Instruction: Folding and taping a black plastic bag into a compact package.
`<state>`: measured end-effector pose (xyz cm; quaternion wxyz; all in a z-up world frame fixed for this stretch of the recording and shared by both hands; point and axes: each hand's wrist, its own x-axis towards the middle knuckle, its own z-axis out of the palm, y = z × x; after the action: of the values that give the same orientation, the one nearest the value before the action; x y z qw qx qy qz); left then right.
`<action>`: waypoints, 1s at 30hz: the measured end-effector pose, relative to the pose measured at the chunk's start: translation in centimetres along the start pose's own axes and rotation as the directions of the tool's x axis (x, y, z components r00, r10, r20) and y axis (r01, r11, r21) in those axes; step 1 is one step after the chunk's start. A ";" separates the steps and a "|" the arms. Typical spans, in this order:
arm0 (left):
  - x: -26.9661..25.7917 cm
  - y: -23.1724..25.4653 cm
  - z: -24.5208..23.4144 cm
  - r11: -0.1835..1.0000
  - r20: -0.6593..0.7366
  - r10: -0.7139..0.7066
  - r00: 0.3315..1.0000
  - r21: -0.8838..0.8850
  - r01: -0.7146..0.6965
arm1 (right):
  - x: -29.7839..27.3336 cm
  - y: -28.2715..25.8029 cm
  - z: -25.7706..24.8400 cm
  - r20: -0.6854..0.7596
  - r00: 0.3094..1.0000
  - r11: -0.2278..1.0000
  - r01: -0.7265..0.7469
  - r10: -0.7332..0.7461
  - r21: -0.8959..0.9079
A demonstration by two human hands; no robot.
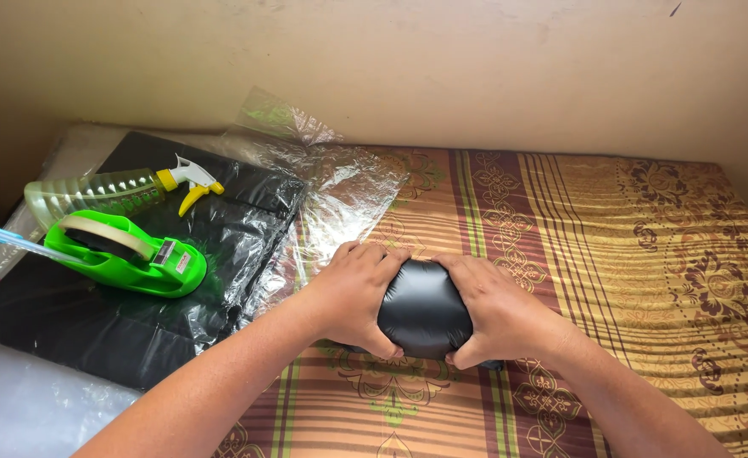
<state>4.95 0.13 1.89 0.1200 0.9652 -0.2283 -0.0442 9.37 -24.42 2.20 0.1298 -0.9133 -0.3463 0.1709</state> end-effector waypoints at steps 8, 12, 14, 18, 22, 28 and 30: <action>-0.2 0.1 0.2 1.000 -0.007 -0.008 1.000 -0.010 0.007 | -0.1 -0.2 -0.1 0.003 1.000 1.000 0.009 -0.009 -0.026; -0.4 0.4 -0.3 1.000 -0.019 -0.009 1.000 -0.007 0.008 | -0.1 -0.5 -0.3 0.006 1.000 1.000 0.010 -0.010 -0.027; -0.3 0.3 -0.2 1.000 -0.025 -0.003 1.000 -0.001 0.003 | 0.0 -0.2 -0.1 0.005 1.000 1.000 0.008 -0.008 -0.023; -0.3 0.2 -0.2 1.000 -0.055 0.007 0.998 -0.003 -0.007 | 0.0 -0.2 -0.1 -0.003 1.000 1.000 0.010 -0.010 -0.012; -0.3 0.0 0.3 1.000 -0.069 0.008 0.998 -0.009 -0.009 | 0.0 -0.2 -0.3 -0.008 1.000 1.000 0.001 -0.002 -0.013; -0.3 -0.1 0.2 0.998 -0.041 0.002 0.999 -0.065 -0.005 | -0.2 -0.6 -0.7 -0.006 1.000 1.000 0.000 0.000 0.021; -0.4 -0.2 0.1 0.994 -0.031 -0.003 1.000 -0.112 -0.001 | -0.3 -0.9 -1.0 -0.006 1.000 0.998 0.000 0.000 0.068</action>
<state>4.69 0.45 1.75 0.1776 0.9576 -0.2230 -0.0420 9.04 -24.09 3.49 0.1616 -0.9088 -0.3399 0.1800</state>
